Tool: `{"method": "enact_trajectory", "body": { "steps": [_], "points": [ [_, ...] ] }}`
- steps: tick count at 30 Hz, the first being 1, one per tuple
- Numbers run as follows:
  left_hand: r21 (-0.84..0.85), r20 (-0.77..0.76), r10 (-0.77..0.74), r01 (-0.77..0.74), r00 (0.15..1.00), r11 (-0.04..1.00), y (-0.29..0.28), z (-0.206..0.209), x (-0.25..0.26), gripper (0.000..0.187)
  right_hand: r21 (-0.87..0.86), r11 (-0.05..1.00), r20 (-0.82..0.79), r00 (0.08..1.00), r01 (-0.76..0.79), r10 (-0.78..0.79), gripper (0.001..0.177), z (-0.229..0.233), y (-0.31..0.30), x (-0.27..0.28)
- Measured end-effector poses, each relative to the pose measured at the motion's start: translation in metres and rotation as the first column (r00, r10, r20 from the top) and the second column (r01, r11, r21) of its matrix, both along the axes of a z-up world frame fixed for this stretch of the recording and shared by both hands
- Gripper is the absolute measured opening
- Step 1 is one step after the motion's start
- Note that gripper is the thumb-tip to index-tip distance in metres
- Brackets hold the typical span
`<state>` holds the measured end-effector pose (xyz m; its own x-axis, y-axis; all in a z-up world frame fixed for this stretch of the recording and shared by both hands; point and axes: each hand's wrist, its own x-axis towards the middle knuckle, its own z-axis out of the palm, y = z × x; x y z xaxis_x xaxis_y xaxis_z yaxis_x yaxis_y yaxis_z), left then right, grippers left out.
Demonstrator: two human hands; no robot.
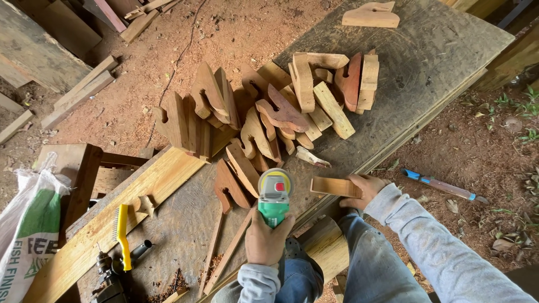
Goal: Sand the edges and surfaces of several small wooden furniture components using a handheld angle grinder with a sanding disc.
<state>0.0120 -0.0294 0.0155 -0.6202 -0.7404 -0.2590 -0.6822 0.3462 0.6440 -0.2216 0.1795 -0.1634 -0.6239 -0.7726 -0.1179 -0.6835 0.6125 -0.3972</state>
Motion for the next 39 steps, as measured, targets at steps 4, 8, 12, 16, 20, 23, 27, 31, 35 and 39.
{"method": "enact_trajectory", "body": {
  "steps": [4, 8, 12, 16, 20, 23, 27, 31, 35, 39],
  "points": [
    [0.256, -0.123, 0.152, -0.116, 0.981, 0.960, 0.002, 0.028, -0.004, 0.054, -0.088, 0.986, 0.354, 0.930, 0.139, -0.100, 0.077, 0.001, 0.005, 0.009],
    [0.356, -0.192, 0.160, -0.083, 0.968, 0.931, 0.002, 0.032, -0.003, 0.036, -0.089, 0.973, 0.672, 0.734, 0.214, -0.100, 0.098, 0.008, -0.002, 0.022],
    [0.484, -0.301, 0.185, -0.017, 0.935, 0.875, 0.005, 0.026, 0.001, 0.036, 0.048, 0.987, 0.820, 0.558, 0.151, -0.125, 0.085, 0.008, -0.013, 0.035],
    [0.480, -0.289, 0.157, 0.001, 0.944, 0.878, 0.011, 0.037, 0.003, 0.040, -0.162, 0.850, 0.977, 0.200, 0.501, 0.068, 0.058, -0.044, -0.003, 0.038],
    [0.300, -0.211, 0.059, 0.008, 0.976, 0.954, 0.013, 0.031, 0.006, 0.044, -0.237, 0.759, 0.971, 0.170, 0.606, 0.168, 0.072, 0.000, -0.005, 0.045],
    [0.314, -0.184, 0.053, 0.008, 0.982, 0.949, 0.012, 0.034, 0.006, 0.041, -0.444, 0.729, 0.896, 0.244, 0.521, 0.371, 0.077, -0.019, 0.001, 0.036],
    [0.337, -0.193, 0.047, 0.021, 0.980, 0.941, 0.012, 0.027, 0.007, 0.043, 0.043, 0.814, 0.995, 0.050, 0.579, -0.088, 0.084, 0.012, -0.012, 0.035],
    [0.135, -0.116, -0.020, 0.035, 0.993, 0.990, 0.013, 0.017, 0.005, 0.043, -0.005, 0.863, 0.998, 0.061, 0.505, -0.030, 0.066, 0.034, -0.007, 0.036],
    [0.094, -0.001, -0.109, 0.109, 0.994, 0.990, 0.017, 0.011, 0.003, 0.052, 0.109, 0.894, 0.965, 0.167, 0.434, -0.200, 0.050, 0.061, -0.012, 0.032],
    [0.041, 0.006, -0.147, 0.147, 0.989, 0.988, 0.022, 0.002, -0.001, 0.048, 0.208, 0.899, 0.940, 0.175, 0.386, -0.293, 0.046, 0.092, -0.022, 0.030]
  ]
}}
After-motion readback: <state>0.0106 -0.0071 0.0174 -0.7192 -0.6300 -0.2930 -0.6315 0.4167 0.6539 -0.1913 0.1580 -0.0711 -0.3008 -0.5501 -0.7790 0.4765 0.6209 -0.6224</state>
